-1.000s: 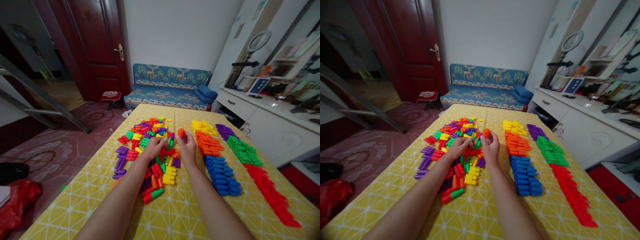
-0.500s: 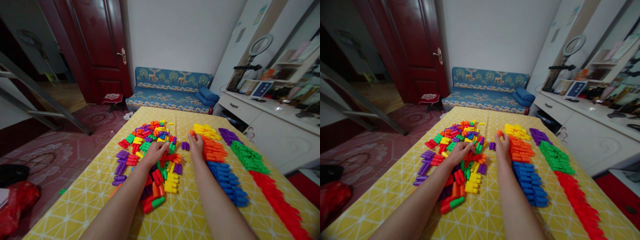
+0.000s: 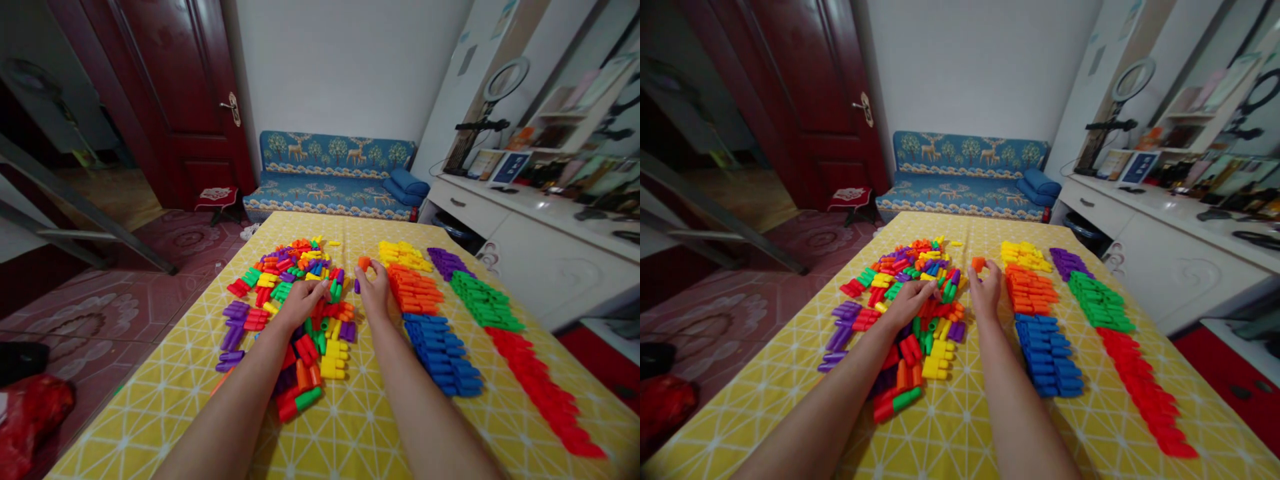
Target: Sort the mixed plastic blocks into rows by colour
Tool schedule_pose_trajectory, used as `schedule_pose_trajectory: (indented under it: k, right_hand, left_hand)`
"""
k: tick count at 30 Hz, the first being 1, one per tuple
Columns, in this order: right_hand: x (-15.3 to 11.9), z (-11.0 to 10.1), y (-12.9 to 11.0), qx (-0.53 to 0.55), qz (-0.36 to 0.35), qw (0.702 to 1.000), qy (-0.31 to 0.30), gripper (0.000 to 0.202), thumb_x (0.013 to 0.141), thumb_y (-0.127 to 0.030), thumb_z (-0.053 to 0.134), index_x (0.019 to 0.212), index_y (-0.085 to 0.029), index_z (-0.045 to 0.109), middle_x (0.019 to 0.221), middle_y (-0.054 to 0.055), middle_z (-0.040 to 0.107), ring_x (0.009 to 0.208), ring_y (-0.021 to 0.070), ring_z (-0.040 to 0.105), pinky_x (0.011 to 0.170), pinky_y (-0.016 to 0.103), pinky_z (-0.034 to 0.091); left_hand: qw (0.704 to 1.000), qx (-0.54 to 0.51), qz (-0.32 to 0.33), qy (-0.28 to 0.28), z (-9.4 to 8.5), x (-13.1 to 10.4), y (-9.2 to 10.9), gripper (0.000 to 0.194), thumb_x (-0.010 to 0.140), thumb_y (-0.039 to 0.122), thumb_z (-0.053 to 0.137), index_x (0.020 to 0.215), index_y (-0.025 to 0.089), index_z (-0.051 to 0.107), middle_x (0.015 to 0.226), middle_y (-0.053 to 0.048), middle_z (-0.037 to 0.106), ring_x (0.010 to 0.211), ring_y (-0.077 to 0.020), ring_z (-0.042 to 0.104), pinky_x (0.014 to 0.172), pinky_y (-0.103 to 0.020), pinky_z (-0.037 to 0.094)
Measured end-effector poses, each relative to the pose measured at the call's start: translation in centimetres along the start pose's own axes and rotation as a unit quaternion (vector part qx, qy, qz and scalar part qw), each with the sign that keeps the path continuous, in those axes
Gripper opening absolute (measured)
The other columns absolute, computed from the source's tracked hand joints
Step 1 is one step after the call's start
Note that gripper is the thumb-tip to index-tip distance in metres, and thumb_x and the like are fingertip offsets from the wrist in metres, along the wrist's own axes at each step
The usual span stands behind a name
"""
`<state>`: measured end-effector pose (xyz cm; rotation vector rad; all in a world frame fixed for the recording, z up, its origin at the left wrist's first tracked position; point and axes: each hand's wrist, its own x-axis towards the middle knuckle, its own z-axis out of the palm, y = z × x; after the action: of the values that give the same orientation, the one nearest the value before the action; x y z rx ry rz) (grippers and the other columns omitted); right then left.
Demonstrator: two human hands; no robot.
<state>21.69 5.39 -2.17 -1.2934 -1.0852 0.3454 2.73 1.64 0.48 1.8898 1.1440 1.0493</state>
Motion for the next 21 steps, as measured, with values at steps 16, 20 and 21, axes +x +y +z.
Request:
schedule_pose_trajectory:
  k: [16,20,21]
  right_hand:
    - [1.8,-1.5,1.2,-0.108,0.047,0.993,-0.012,0.032,0.057,-0.046,0.074,0.076,-0.021,0.064,0.075,0.005,0.066,0.076,0.0223,0.064,0.075,0.035,0.049]
    - [1.9,-1.8,1.7,-0.135,0.051,0.989,-0.017,0.039,0.061,-0.050,0.069,0.084,-0.018,0.067,0.081,0.008,0.067,0.082,0.0246,0.064,0.076,0.037,0.049]
    - [1.9,-1.8,1.7,-0.142,0.054,0.988,-0.018,0.041,0.061,-0.050,0.068,0.085,-0.017,0.067,0.083,0.009,0.067,0.084,0.0254,0.064,0.077,0.037,0.049]
  left_hand:
    - [1.000,-0.011,0.004,0.010,-0.2,-0.1,0.5,0.055,0.091,0.055,0.042,0.068,0.015,0.072,0.071,-0.005,0.072,0.069,-0.0178,0.063,0.071,-0.027,0.046]
    - [1.000,-0.018,0.001,0.009,-0.1,-0.1,0.6,0.055,0.091,0.056,0.042,0.068,0.015,0.071,0.072,-0.005,0.072,0.069,-0.0176,0.063,0.071,-0.027,0.046]
    - [1.000,-0.022,-0.001,0.008,-0.1,-0.1,0.8,0.055,0.090,0.056,0.042,0.067,0.015,0.071,0.071,-0.005,0.072,0.069,-0.0179,0.064,0.071,-0.027,0.046]
